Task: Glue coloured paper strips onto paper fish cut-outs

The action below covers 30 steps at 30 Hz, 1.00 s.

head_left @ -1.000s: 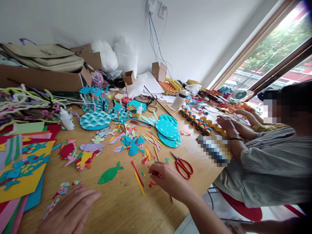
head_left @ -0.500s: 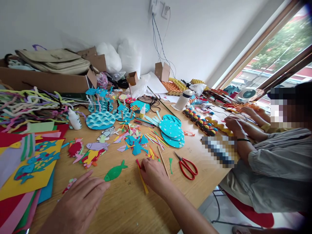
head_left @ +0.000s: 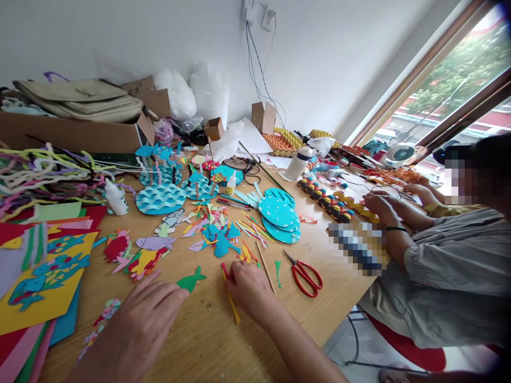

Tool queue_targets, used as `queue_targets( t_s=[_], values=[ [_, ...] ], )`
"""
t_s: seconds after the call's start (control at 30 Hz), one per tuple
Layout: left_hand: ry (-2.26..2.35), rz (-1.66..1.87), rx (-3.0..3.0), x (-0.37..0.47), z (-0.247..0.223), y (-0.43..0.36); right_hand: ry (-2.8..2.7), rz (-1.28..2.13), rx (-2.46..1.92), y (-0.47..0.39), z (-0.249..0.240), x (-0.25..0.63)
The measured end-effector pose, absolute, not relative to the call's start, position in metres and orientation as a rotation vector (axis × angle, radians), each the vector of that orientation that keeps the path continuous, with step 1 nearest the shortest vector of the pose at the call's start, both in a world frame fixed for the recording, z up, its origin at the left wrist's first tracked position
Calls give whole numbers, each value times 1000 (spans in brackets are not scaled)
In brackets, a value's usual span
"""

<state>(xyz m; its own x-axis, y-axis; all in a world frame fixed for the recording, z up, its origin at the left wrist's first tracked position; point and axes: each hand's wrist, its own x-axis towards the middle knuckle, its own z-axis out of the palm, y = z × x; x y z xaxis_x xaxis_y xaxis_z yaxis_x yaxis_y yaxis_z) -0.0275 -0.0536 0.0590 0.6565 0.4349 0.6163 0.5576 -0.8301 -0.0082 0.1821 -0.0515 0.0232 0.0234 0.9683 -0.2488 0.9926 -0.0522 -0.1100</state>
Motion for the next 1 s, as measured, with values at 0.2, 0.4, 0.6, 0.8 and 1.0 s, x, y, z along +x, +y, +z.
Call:
queue_targets(
  t_s=[0.2,0.4,0.6,0.8,1.0],
  values=[
    [-851,-901,-2727,-30,50,-49,2075,-393,2183,-49,20,182],
    [-915,-903,-2782,-33,45,-48,2056,-410,2214,-48,18,184],
    [-1391,-1026,-2965,-35,43,-36,2169,-472,2264,-52,35,195],
    [-2032,-969,-3243,-27,46,-21,2586,-839,2258,-68,58,185],
    [-2038,-838,-3425,-4,39,-21,2774,-922,2105,-78,51,157]
  ],
)
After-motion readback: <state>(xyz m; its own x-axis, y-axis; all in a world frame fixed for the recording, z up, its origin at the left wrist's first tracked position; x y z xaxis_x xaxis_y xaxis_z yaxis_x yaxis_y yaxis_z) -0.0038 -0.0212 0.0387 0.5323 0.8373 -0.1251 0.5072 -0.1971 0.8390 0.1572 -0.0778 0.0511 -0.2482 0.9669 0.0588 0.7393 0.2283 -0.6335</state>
